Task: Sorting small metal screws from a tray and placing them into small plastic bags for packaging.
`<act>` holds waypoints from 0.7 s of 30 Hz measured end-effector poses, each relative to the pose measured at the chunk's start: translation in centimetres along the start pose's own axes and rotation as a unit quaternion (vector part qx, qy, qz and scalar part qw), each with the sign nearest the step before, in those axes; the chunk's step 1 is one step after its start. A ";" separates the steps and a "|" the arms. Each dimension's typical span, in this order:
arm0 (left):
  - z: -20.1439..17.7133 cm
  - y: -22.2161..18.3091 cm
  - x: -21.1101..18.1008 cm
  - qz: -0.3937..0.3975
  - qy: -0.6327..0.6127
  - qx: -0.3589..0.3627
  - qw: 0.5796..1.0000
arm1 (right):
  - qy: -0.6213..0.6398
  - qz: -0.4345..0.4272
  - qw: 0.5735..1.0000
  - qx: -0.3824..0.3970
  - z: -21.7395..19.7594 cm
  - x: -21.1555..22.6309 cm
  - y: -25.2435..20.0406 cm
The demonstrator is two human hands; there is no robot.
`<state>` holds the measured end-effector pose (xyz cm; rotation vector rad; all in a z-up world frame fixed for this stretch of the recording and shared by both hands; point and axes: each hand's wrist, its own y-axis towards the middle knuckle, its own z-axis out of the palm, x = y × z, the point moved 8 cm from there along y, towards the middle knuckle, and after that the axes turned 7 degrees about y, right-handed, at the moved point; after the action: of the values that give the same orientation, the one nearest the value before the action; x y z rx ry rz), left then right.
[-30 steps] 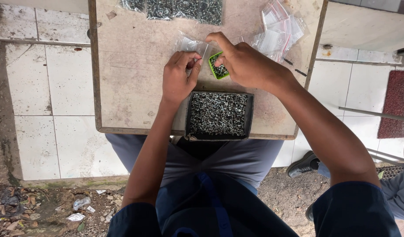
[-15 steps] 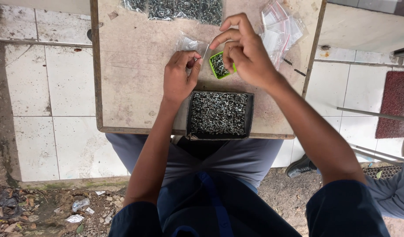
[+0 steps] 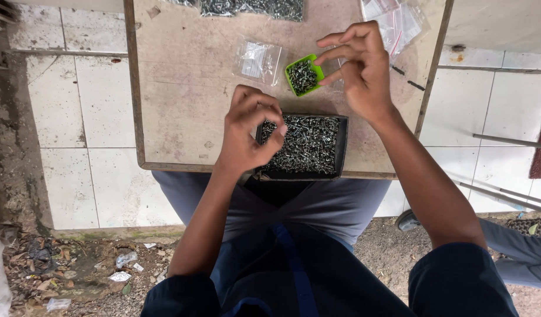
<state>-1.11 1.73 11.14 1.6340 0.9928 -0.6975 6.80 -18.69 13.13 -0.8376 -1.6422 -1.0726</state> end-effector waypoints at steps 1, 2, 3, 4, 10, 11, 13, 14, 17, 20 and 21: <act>0.0 -0.1 -0.8 0.042 0.045 -0.002 0.998 | -0.005 0.005 1.000 -0.016 -0.6 -0.3 -0.4; 0.0 -0.2 -1.5 0.085 0.090 -0.003 0.992 | -0.011 0.009 0.999 -0.032 -1.1 -0.5 -0.8; 0.0 -0.2 -1.1 0.080 0.089 -0.002 0.993 | -0.010 0.014 0.999 -0.032 -1.3 -0.8 -1.4; -0.1 -0.3 -0.8 0.076 0.127 -0.008 0.989 | -0.011 0.019 0.999 -0.038 -1.6 -1.1 -1.9; 2.4 -1.2 0.6 0.079 0.203 0.102 0.971 | -0.049 -0.001 0.998 -0.031 -2.5 -2.2 -6.5; 3.2 -1.6 1.3 0.078 0.233 0.136 0.960 | -0.078 -0.025 0.996 -0.027 -2.4 -2.0 -7.3; 3.0 -1.6 1.8 0.057 0.230 0.131 0.963 | -0.107 -0.039 0.993 -0.033 -1.5 -1.1 -8.4; 2.9 -1.5 2.2 0.036 0.226 0.128 0.965 | -0.136 -0.053 0.989 -0.039 -1.1 -0.5 -9.0; 2.3 -1.3 3.3 -0.009 0.162 0.104 0.981 | -0.176 -0.082 0.981 -0.022 1.6 -0.4 -10.6; 2.2 -1.2 3.2 -0.022 0.153 0.092 0.984 | -0.373 -0.060 0.923 0.076 6.0 3.7 -9.9; 2.3 -1.3 3.4 -0.021 0.154 0.091 0.984 | -0.373 -0.061 0.923 0.076 6.8 4.1 -10.4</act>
<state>-0.52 0.51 7.07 1.9265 1.2161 -0.5882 -6.02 -16.13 13.37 -1.1311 -2.4030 -0.7188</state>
